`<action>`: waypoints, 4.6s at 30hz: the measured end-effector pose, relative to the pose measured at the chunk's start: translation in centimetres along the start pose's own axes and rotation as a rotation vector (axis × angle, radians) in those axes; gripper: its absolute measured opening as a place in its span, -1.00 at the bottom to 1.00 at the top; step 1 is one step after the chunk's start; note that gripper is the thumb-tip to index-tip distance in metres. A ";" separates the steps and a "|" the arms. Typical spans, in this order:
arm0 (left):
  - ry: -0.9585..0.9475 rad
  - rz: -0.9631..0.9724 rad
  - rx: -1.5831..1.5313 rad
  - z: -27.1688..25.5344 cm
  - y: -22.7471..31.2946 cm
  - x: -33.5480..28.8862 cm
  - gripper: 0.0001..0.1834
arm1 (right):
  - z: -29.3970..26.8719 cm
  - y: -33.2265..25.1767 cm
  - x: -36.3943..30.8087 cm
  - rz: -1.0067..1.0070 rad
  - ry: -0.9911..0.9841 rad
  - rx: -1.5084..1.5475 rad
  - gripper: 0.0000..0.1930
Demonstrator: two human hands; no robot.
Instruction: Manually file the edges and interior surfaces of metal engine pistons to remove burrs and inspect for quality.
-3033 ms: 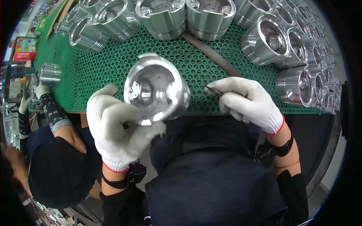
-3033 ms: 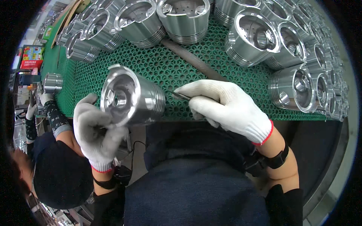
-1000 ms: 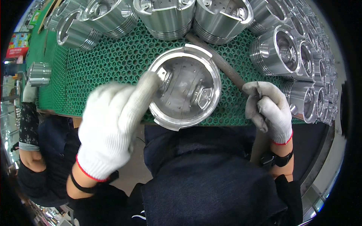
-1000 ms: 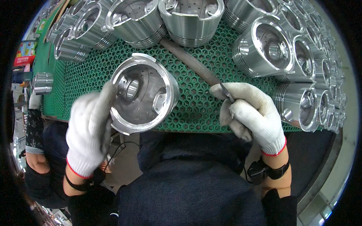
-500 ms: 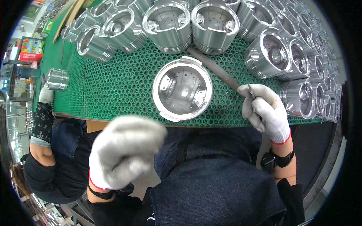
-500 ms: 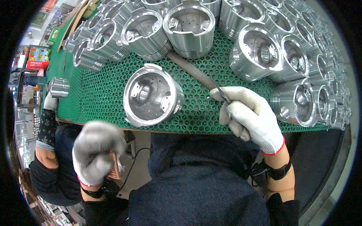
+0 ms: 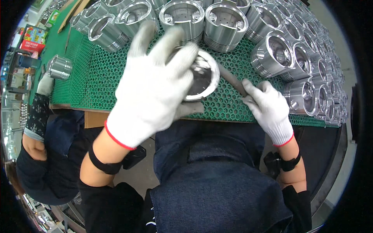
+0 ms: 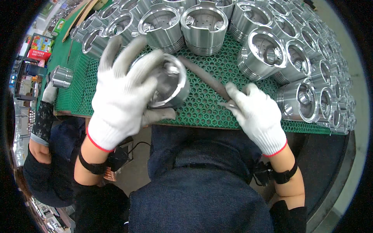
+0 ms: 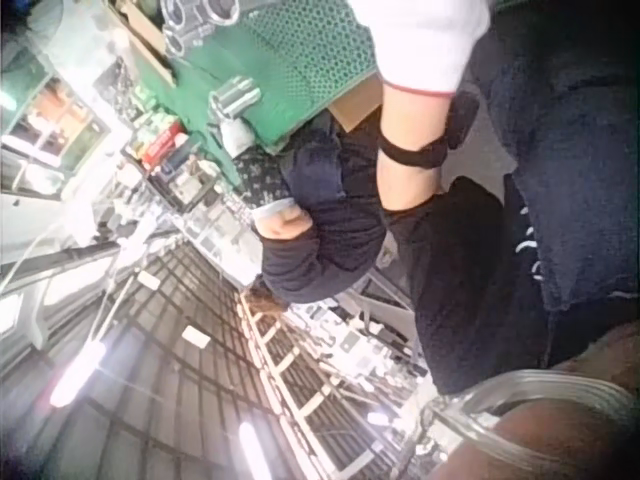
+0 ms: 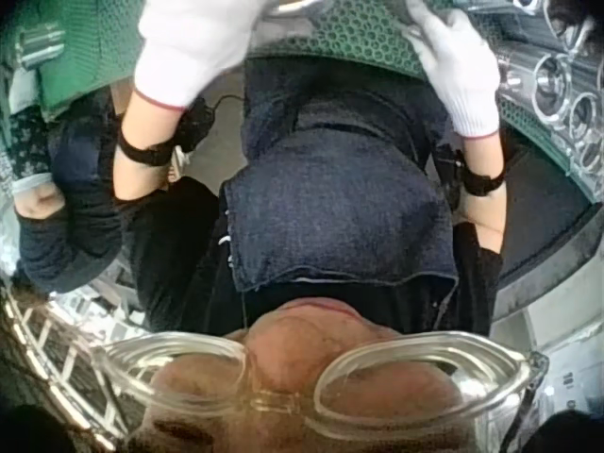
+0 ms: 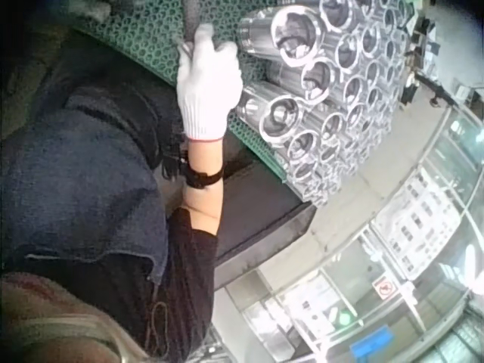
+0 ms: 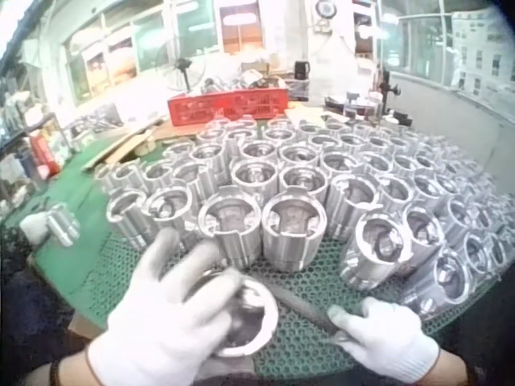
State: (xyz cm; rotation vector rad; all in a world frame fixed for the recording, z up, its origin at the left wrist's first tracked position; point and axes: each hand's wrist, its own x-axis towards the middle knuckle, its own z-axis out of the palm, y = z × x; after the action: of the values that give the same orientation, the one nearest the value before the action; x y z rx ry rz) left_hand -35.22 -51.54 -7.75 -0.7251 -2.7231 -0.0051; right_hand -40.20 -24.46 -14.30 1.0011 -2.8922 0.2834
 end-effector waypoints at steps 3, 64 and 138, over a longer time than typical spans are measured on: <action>0.097 -0.008 0.054 0.1 0.6 -1.4 -0.49 | -1.1 -0.5 -2.1 0.029 -0.113 -0.021 -0.50; -0.254 -0.392 -0.074 -2.3 -0.9 -5.6 -0.36 | -0.1 1.7 -0.7 0.088 0.041 0.085 -0.34; 0.296 -0.060 -0.352 1.9 4.7 -6.1 -0.62 | -3.1 -2.9 2.0 0.305 -0.600 1.191 -0.66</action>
State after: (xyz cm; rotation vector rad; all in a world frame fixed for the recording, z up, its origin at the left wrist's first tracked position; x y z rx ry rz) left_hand -28.51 -50.23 -11.75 -0.6709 -2.4797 -0.5719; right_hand -39.94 -27.26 -10.57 0.7304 -3.2617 2.2382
